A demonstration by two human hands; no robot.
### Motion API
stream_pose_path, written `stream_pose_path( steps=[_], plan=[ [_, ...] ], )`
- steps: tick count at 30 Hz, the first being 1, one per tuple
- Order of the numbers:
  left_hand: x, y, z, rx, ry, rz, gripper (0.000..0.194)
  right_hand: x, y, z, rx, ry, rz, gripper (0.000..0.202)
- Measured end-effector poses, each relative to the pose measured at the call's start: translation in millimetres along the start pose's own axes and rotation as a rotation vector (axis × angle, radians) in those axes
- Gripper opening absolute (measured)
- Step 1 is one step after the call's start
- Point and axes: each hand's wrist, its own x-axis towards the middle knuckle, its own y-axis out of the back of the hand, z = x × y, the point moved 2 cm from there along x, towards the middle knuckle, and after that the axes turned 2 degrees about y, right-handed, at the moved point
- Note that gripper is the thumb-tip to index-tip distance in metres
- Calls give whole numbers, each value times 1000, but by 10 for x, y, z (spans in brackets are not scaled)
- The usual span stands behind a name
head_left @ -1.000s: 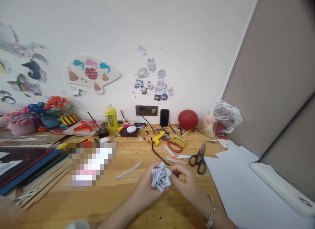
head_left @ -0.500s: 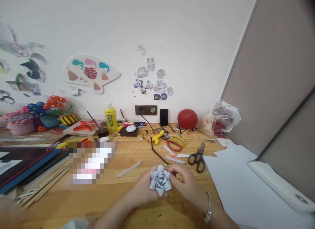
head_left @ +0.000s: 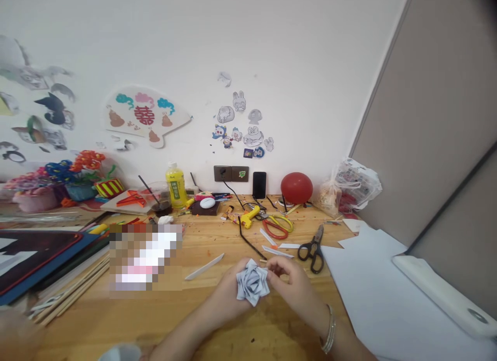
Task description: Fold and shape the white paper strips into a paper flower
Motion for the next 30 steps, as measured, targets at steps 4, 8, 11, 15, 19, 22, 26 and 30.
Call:
stream_pose_path(
  steps=[4, 8, 11, 15, 19, 22, 26, 30],
  plan=[
    [5, -1, -25, 16, -10, 39, 23, -15, -1, 7, -71, 30, 20, 16],
    [13, -13, -29, 1, -10, 58, 24, -31, -29, 42, -19, 0, 81, 17],
    [7, -26, -38, -2, -12, 55, 24, -17, -59, 74, 134, -73, 40, 18],
    [-2, -52, -67, -52, -10, 20, 29, 9, -70, 59, 318, -147, -70, 25],
    [9, -48, -37, -86, 13, 78, 25, 15, -48, 25, 333, -131, -33, 29],
    [20, -34, 40, -138, 22, 139, 28, 8, -50, 31, 299, -90, -4, 29],
    [24, -28, 90, -172, 22, 181, 30, -8, -80, 33, 300, -91, -66, 24],
    [24, -33, 63, -191, 27, 177, 32, -9, -90, 9, 355, -108, -93, 26]
  ],
)
